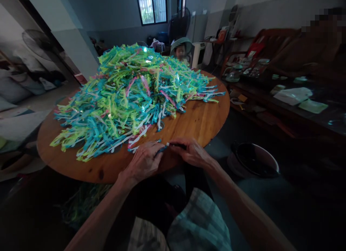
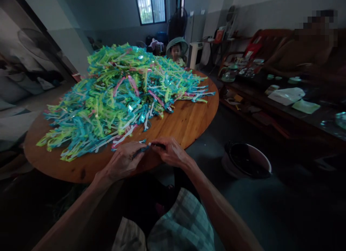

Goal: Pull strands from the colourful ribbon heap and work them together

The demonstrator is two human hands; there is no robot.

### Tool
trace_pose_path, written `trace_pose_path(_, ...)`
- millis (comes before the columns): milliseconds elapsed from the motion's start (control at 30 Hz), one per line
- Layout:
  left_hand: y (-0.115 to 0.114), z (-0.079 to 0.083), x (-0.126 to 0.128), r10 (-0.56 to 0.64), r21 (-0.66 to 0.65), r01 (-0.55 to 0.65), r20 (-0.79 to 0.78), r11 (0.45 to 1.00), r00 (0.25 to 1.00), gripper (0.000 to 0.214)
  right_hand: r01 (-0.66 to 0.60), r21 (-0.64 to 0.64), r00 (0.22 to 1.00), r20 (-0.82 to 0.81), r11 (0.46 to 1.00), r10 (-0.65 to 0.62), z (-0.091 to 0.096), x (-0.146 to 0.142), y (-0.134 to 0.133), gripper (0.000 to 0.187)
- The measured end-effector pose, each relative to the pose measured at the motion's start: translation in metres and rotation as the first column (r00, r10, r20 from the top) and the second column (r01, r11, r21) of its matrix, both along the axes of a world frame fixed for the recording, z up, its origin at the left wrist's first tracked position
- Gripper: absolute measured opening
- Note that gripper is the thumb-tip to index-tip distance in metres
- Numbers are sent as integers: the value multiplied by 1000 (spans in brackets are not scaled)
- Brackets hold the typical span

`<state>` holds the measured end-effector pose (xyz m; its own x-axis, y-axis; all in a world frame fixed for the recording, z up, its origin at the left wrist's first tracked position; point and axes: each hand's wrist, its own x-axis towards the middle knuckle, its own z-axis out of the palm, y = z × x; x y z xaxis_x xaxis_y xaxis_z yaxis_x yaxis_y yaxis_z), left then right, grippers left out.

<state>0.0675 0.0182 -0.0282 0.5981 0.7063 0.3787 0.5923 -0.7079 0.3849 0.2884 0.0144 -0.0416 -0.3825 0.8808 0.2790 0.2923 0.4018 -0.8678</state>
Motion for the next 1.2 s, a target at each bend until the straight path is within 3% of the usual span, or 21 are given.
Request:
trace_pose_path(767, 0, 0, -2, -27, 22, 28, -51, 999, 998, 22, -6, -48, 999, -40, 999, 4, -3, 3, -4, 21)
trace_pose_path(900, 2, 0, -3, -23, 45, 29, -133, 999, 991, 17, -19, -57, 999, -28, 998, 17, 0, 0, -6, 19)
trace_pose_path(1100, -6, -1, -10, -38, 124, 59, -167, 991, 985, 23, -148, 33, 989, 30, 988, 147, 5, -14, -16, 22)
trace_pose_path(1200, -17, 0, -19, -21, 154, 48, -168, 987, 986, 24, -210, 20, 977, 37, 977, 209, 9, -24, -17, 23)
